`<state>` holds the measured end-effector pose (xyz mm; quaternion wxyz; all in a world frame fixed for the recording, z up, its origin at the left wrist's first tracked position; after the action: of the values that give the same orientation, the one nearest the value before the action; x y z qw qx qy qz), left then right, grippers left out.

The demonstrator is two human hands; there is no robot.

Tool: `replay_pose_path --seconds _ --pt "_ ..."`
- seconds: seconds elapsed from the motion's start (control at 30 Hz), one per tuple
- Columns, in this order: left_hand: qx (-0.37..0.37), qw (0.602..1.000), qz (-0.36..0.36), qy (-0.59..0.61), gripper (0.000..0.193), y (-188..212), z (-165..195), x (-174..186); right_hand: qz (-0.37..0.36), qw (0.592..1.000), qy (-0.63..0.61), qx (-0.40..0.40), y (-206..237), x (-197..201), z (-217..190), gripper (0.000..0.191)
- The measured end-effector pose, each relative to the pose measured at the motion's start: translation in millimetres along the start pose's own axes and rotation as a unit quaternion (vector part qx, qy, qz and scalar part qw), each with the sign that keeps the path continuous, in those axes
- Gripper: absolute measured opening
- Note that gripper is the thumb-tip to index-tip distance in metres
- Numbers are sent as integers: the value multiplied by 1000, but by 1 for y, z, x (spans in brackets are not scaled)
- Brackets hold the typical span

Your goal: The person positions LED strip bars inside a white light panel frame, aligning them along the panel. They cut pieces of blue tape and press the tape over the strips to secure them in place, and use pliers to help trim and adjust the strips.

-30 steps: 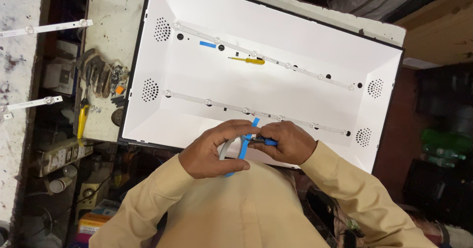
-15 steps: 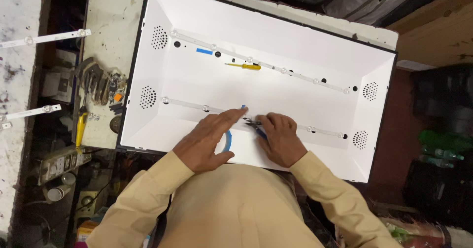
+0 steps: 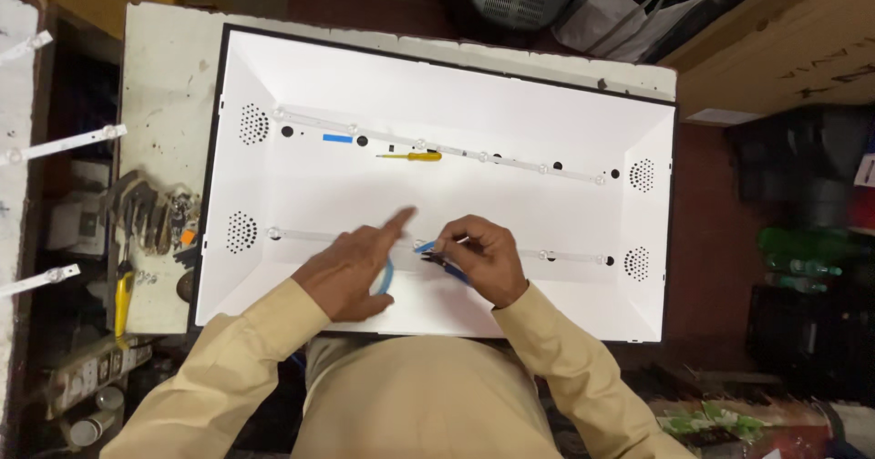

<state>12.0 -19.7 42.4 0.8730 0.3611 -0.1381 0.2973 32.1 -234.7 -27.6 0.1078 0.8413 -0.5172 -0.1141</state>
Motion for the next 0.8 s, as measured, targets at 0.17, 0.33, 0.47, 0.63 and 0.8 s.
replay_pose_path --seconds 0.17,0.33,0.47,0.63,0.8 --pt "132 980 87 -122 109 -32 -38 10 157 986 -26 38 -18 58 9 11" --pt "145 951 192 -195 93 -64 -49 15 256 838 452 166 -38 98 -23 48" --pt "65 927 307 -204 55 -89 -39 37 200 811 518 187 -64 132 -31 59" --pt "-53 888 395 -229 23 -135 -22 79 149 823 537 111 -87 164 -20 51" --pt "-20 926 277 -254 5 -178 -24 100 118 828 535 121 -105 174 -20 52"
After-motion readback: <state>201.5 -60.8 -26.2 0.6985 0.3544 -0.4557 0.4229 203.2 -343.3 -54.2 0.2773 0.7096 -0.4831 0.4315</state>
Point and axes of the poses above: each hand's wrist, its own y-axis away from the middle knuckle, its own x-axis out of the back of the hand, z = x × y, the point moved 5 cm from there along -y, towards the middle knuckle, and after that the axes turned 8 degrees about -z, right-handed, at the moved point
